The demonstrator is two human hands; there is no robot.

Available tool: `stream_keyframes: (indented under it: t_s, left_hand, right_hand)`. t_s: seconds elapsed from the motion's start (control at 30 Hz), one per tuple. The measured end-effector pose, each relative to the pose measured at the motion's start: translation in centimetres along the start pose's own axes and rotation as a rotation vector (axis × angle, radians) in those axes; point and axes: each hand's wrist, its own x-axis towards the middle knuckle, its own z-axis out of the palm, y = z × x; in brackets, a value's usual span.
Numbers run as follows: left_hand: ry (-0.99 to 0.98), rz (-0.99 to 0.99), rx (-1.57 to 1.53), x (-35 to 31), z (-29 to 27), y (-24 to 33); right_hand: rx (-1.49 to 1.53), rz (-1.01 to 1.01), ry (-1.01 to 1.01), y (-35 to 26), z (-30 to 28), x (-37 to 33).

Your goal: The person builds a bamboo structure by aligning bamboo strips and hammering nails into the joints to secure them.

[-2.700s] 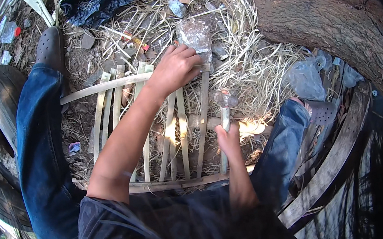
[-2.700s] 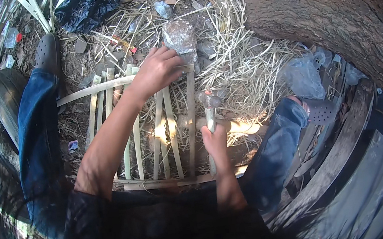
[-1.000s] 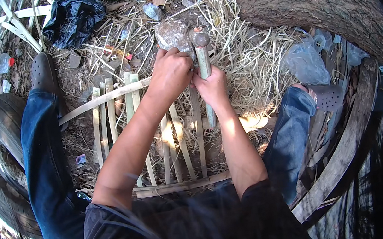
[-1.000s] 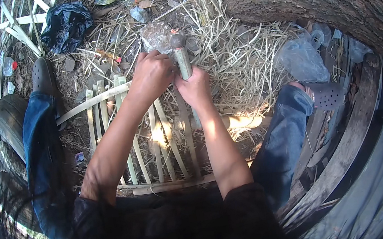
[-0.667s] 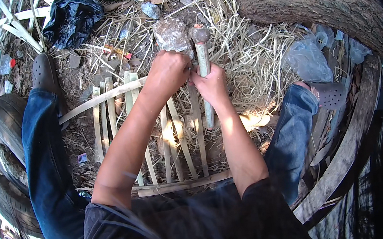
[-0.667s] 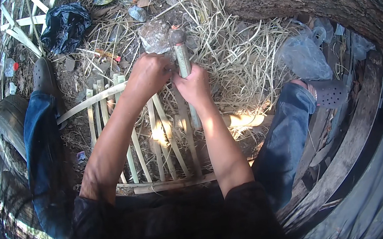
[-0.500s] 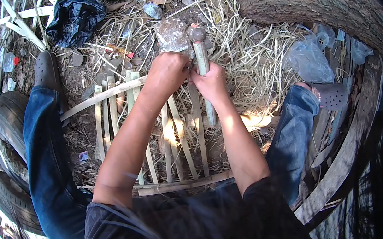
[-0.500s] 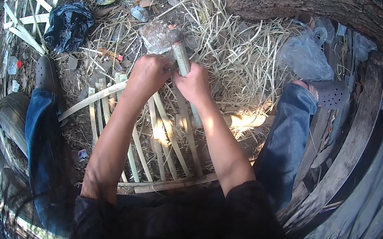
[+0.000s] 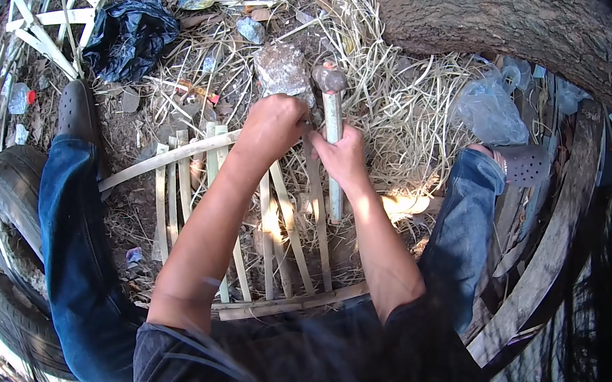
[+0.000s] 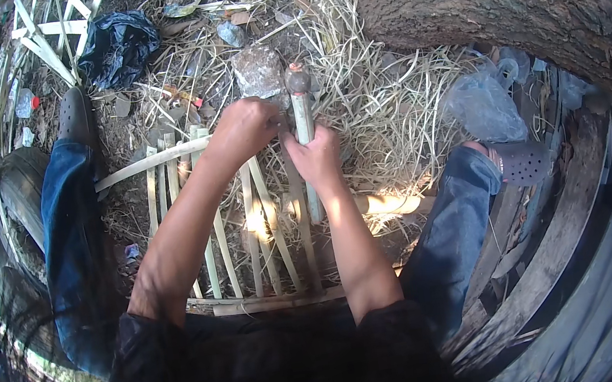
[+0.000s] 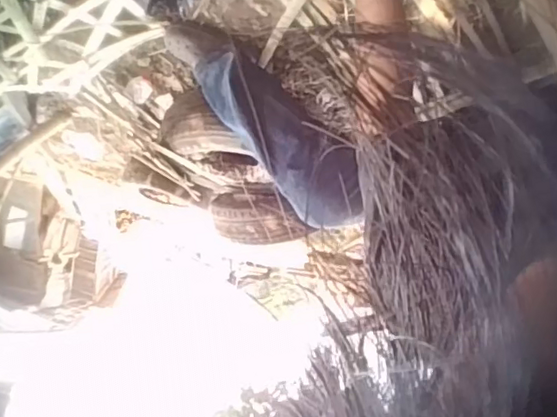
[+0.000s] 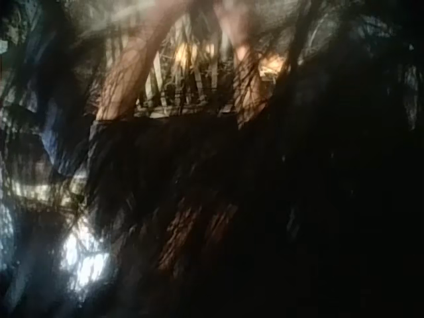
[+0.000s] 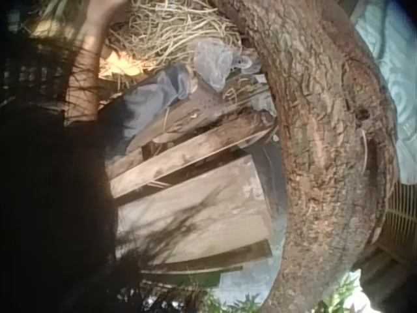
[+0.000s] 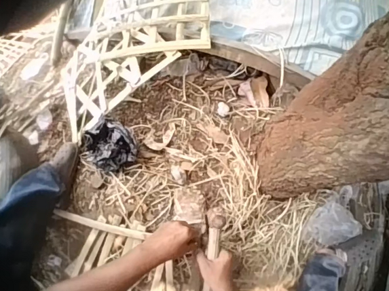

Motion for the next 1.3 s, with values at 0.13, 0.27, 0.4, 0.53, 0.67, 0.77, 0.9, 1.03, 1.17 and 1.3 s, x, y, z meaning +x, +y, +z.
stream_keyframes:
  t_s: [0.13,0.27,0.4,0.53,0.67,0.77,0.9,1.03,1.17,1.3]
  left_hand:
    - [-0.030,0.053,-0.051,0.0,-0.3,-0.8]
    - [-0.057,0.048,-0.063,0.1,-0.4,-1.2]
    - [-0.040,0.086,-0.092,0.2,-0.6,-1.7]
    - [-0.074,0.077,-0.120,0.4,-1.1,-1.5]
    - [-0.062,0.098,-0.110,0.7,-1.1,-1.8]
    - [-0.078,0.130,-0.140,0.8,-0.7,-2.1]
    - [-0.120,0.098,-0.103,0.5,-1.1,-2.2]
    - [-0.210,0.054,-0.109,1.1,-1.2,-1.8]
    - [-0.202,0.053,-0.103,1.3,-1.2,-2.2]
    - [-0.113,0.128,-0.137,1.4,-0.5,-2.6]
  right_hand:
    - [0.084,0.181,-0.033,-0.4,-1.7,-4.3]
    - [0.041,0.103,-0.027,-0.2,-2.9,-8.1]
    - [-0.062,-0.106,-0.023,-1.7,-2.9,-8.8]
    - [-0.043,0.122,-0.042,-2.1,-2.7,-7.9]
    - [-0.159,0.075,-0.082,-1.8,-2.9,-7.7]
    - [-0.163,0.079,-0.026,-1.3,-2.8,-8.3]
    - [-0.197,0.240,-0.099,-3.3,-2.4,-7.3]
    - [-0.248,0.019,-0.009,-3.3,-2.6,-7.7]
    - [-0.287,-0.030,-0.010,-3.6,-2.5,-7.5]
    - [-0.356,-0.023,-0.010,-2.5,-2.7,-7.5]
